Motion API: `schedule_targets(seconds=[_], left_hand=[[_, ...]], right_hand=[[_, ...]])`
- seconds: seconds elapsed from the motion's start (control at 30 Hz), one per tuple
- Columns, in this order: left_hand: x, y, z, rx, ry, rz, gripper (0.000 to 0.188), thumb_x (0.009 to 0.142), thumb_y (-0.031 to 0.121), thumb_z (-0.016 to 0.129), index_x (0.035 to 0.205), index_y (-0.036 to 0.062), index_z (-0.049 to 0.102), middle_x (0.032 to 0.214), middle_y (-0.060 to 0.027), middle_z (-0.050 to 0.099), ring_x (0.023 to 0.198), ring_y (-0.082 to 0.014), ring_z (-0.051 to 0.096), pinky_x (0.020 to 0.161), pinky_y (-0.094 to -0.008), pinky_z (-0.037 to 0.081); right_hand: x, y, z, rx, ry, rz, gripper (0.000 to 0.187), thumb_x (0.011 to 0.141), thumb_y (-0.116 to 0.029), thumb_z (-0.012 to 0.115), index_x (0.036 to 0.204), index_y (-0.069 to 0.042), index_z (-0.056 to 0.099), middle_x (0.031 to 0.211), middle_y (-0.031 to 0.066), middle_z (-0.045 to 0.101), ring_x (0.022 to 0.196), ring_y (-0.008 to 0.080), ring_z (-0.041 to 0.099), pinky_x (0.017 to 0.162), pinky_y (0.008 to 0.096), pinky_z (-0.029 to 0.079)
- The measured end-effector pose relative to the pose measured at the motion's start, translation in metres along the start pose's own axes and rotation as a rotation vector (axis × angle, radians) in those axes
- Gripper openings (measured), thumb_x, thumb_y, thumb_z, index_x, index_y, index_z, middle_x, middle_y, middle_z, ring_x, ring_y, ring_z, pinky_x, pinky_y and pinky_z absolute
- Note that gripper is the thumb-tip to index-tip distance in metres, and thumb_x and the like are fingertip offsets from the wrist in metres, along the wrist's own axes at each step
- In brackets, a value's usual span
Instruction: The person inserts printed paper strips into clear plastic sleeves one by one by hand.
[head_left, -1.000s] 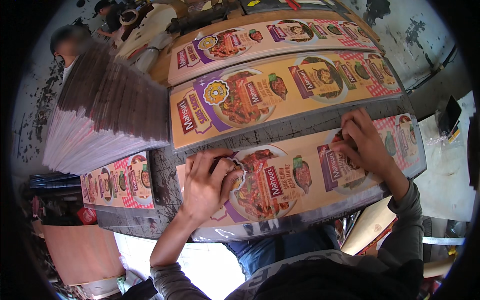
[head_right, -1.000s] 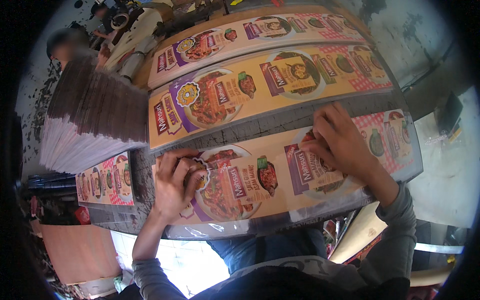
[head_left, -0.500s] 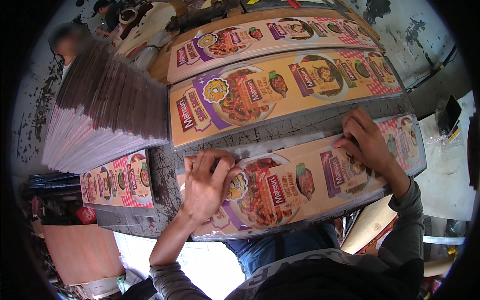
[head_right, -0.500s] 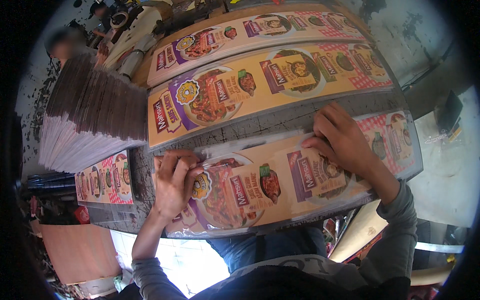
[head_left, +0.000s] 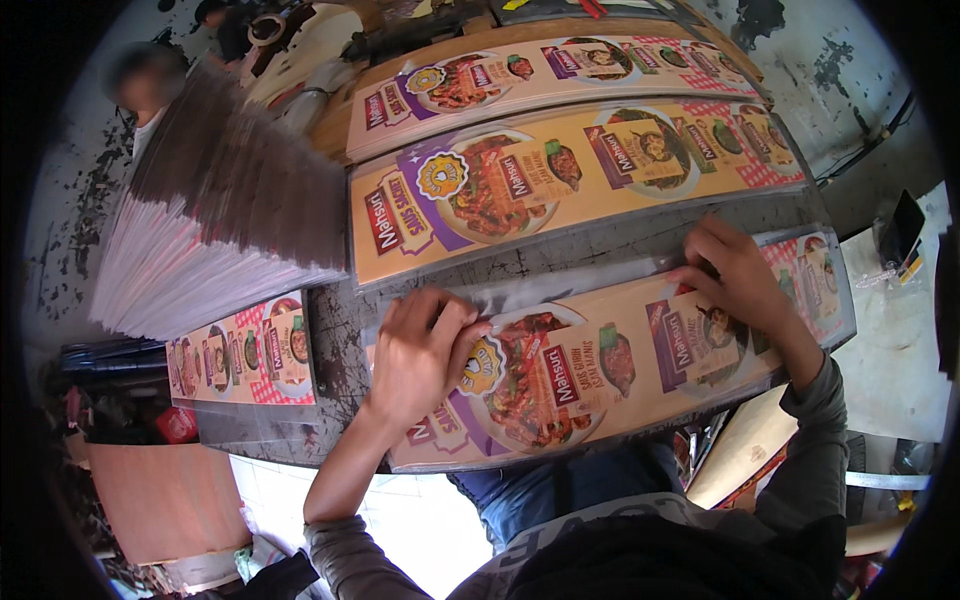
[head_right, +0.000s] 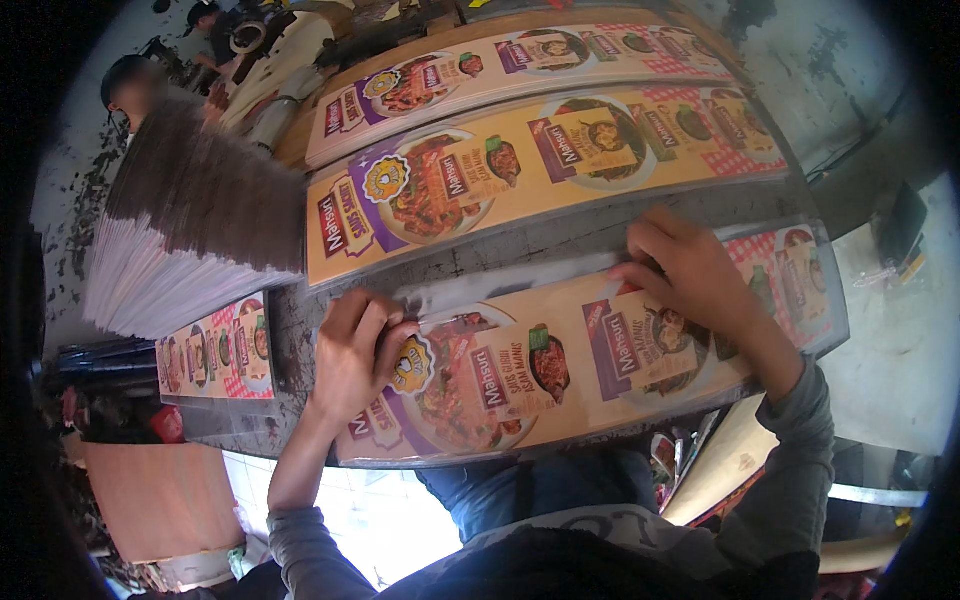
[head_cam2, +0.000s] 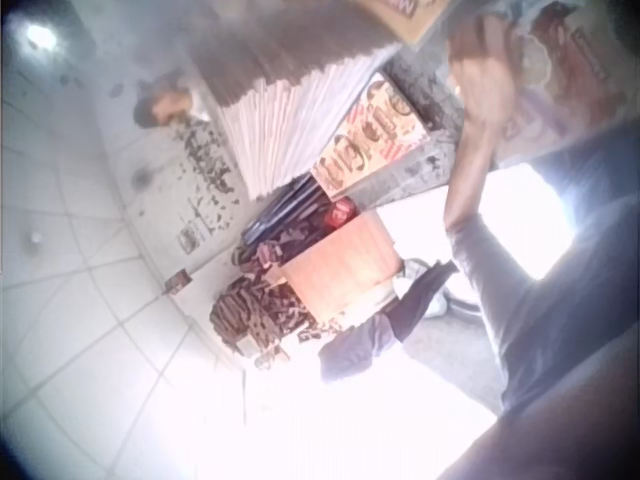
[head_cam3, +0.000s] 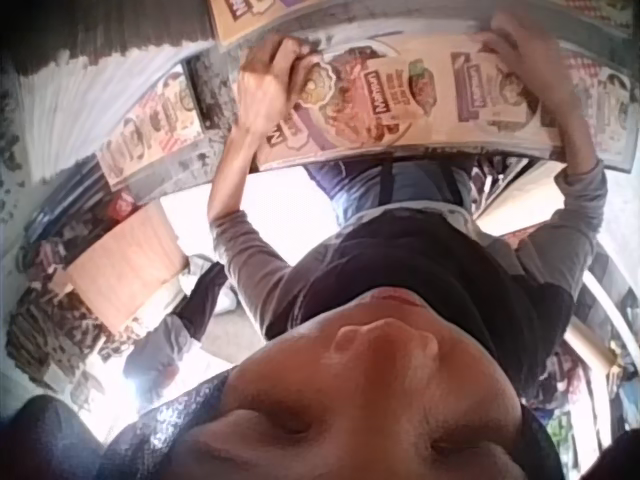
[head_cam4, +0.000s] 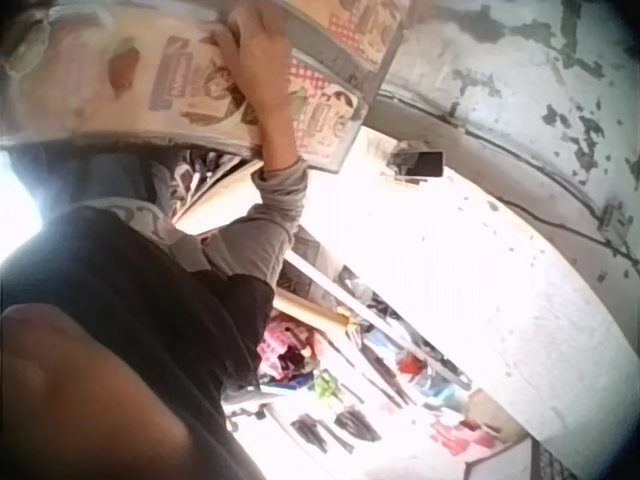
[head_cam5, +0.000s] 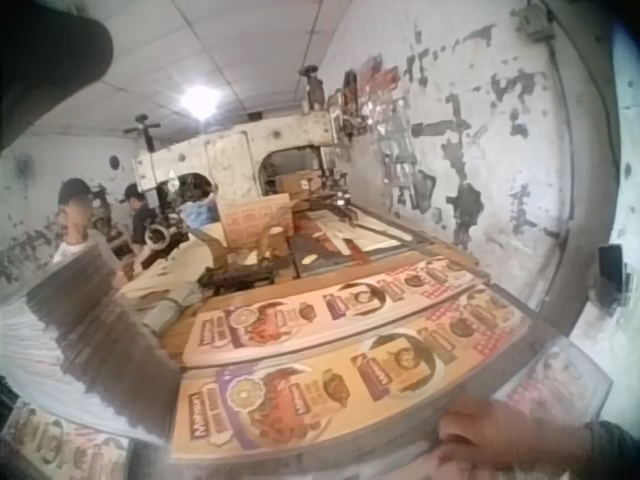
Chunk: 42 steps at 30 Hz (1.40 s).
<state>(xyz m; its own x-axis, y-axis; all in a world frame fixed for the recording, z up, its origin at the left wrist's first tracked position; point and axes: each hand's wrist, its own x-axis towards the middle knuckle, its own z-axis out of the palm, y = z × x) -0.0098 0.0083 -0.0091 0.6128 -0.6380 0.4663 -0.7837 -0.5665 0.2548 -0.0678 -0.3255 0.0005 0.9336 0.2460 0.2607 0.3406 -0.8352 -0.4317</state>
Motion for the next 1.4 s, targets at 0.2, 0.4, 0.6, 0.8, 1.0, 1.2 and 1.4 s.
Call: schedule_targets(seconds=[0.2, 0.4, 0.6, 0.8, 1.0, 1.2, 1.4], left_hand=[[-0.006, -0.019, -0.022, 0.021, -0.115, -0.063, 0.028, 0.072, 0.024, 0.074, 0.078, 0.0047, 0.055, 0.069, -0.0068, 0.051, 0.062, -0.0268, 0.056, 0.055, -0.0372, 0.046], [-0.006, -0.026, -0.037, -0.073, -0.293, -0.140, 0.025, 0.075, 0.023, 0.070, 0.082, 0.0043, 0.055, 0.072, -0.0085, 0.052, 0.063, -0.0266, 0.057, 0.057, -0.0377, 0.045], [-0.016, -0.029, -0.025, -0.022, -0.109, -0.090, 0.014, 0.076, 0.011, 0.067, 0.085, 0.0050, 0.057, 0.080, -0.0088, 0.056, 0.073, -0.0282, 0.058, 0.064, -0.0381, 0.045], [-0.016, -0.026, -0.013, -0.008, 0.027, -0.168, 0.014, 0.075, 0.002, 0.065, 0.087, 0.0035, 0.057, 0.081, -0.0095, 0.055, 0.074, -0.0299, 0.056, 0.066, -0.0391, 0.045], [-0.017, -0.025, -0.011, 0.007, 0.065, -0.171, 0.015, 0.076, 0.002, 0.065, 0.088, 0.0035, 0.056, 0.078, -0.0108, 0.053, 0.072, -0.0306, 0.056, 0.063, -0.0391, 0.045], [-0.015, -0.026, -0.011, 0.027, 0.090, -0.153, 0.011, 0.078, 0.005, 0.064, 0.084, 0.0029, 0.056, 0.074, -0.0108, 0.054, 0.070, -0.0305, 0.055, 0.063, -0.0402, 0.044], [-0.013, -0.033, -0.036, 0.172, -0.149, -0.281, 0.021, 0.076, 0.019, 0.070, 0.077, 0.0032, 0.056, 0.074, -0.0100, 0.052, 0.068, -0.0293, 0.054, 0.070, -0.0414, 0.040]], right_hand=[[-0.035, 0.042, -0.041, -0.117, 0.015, -0.021, 0.033, 0.067, -0.015, 0.074, 0.078, -0.003, 0.046, 0.077, 0.0117, 0.046, 0.074, 0.0306, 0.050, 0.062, 0.0371, 0.040], [-0.076, 0.089, -0.069, -0.118, 0.184, 0.270, 0.029, 0.069, -0.010, 0.070, 0.080, -0.002, 0.045, 0.078, 0.0081, 0.045, 0.071, 0.0185, 0.048, 0.061, 0.0301, 0.039], [-0.070, 0.103, -0.062, -0.162, 0.285, 0.166, 0.032, 0.071, -0.013, 0.070, 0.077, 0.000, 0.042, 0.073, 0.0093, 0.039, 0.067, 0.0226, 0.041, 0.059, 0.0318, 0.035], [-0.069, 0.107, -0.061, -0.178, 0.306, 0.143, 0.034, 0.074, -0.016, 0.069, 0.076, 0.001, 0.040, 0.072, 0.0101, 0.038, 0.065, 0.0248, 0.040, 0.059, 0.0325, 0.035], [-0.071, 0.114, -0.059, -0.149, 0.309, 0.161, 0.031, 0.075, -0.014, 0.068, 0.075, 0.001, 0.040, 0.072, 0.0098, 0.038, 0.061, 0.0238, 0.040, 0.057, 0.0316, 0.035], [-0.066, 0.111, -0.057, -0.157, 0.315, 0.170, 0.028, 0.075, -0.012, 0.067, 0.076, 0.001, 0.043, 0.073, 0.0108, 0.041, 0.061, 0.0253, 0.041, 0.056, 0.0324, 0.035], [-0.070, 0.107, -0.055, -0.236, 0.395, 0.127, 0.022, 0.076, -0.011, 0.066, 0.079, 0.001, 0.048, 0.076, 0.0122, 0.046, 0.065, 0.0294, 0.047, 0.059, 0.0345, 0.039]])
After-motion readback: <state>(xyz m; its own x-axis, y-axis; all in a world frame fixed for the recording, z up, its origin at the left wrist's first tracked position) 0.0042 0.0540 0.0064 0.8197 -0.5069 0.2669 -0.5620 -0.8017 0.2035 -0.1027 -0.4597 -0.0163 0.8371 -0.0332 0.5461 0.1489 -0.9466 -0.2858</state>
